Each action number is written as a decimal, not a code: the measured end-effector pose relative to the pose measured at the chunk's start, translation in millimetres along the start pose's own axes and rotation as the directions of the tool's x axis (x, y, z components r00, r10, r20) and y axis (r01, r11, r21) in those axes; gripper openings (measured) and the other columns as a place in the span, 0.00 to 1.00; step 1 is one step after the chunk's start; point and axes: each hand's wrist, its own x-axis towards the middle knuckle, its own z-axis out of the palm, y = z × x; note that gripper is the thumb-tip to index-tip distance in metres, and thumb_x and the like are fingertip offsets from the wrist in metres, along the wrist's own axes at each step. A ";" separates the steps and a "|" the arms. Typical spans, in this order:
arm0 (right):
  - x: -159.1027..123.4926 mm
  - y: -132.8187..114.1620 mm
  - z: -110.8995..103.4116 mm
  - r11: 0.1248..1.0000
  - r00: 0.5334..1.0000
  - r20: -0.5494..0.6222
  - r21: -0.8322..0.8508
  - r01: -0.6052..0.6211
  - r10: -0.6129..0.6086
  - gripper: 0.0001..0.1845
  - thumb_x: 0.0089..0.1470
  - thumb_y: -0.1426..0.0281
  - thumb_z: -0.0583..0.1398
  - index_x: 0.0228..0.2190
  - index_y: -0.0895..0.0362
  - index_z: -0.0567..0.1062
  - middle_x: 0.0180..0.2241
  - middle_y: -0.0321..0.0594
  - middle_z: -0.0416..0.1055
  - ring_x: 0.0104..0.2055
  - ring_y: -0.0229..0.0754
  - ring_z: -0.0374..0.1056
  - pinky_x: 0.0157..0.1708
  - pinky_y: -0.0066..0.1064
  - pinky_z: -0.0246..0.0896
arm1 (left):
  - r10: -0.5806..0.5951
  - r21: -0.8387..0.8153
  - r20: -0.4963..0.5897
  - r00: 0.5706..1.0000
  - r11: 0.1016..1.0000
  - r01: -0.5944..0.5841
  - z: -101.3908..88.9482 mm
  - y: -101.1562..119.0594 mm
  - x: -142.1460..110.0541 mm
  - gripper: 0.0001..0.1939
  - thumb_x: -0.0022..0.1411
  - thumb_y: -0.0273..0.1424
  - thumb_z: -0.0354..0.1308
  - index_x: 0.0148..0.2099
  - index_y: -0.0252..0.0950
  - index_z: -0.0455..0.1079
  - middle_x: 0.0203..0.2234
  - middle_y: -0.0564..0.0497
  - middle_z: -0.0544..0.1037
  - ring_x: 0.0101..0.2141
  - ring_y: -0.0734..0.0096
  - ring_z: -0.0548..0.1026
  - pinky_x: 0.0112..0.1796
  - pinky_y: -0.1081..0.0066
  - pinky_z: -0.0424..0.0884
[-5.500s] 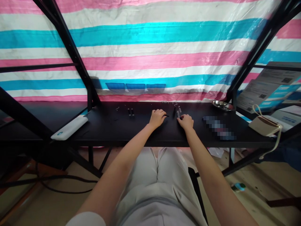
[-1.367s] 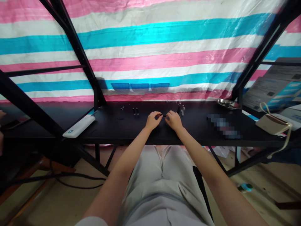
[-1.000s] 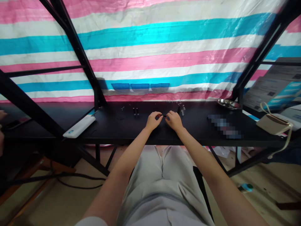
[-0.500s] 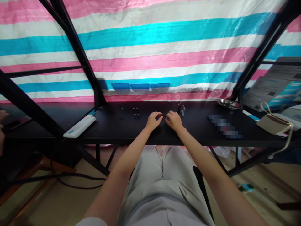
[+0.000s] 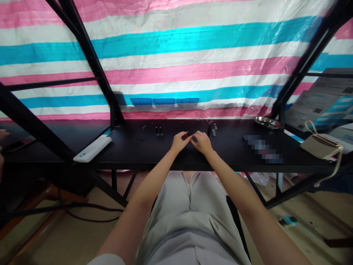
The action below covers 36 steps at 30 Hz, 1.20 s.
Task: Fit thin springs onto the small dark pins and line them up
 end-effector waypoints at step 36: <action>1.2 -4.0 -2.0 0.997 0.993 0.117 0.081 -0.014 0.004 0.09 0.57 0.71 0.51 0.32 0.57 0.72 0.33 0.42 0.68 0.33 0.39 0.64 0.34 0.30 0.53 | -0.436 0.753 -0.217 0.873 0.495 0.434 -69.7 -31.9 26.0 0.16 0.60 0.39 0.51 0.40 0.35 0.74 0.35 0.38 0.77 0.39 0.53 0.75 0.37 0.62 0.68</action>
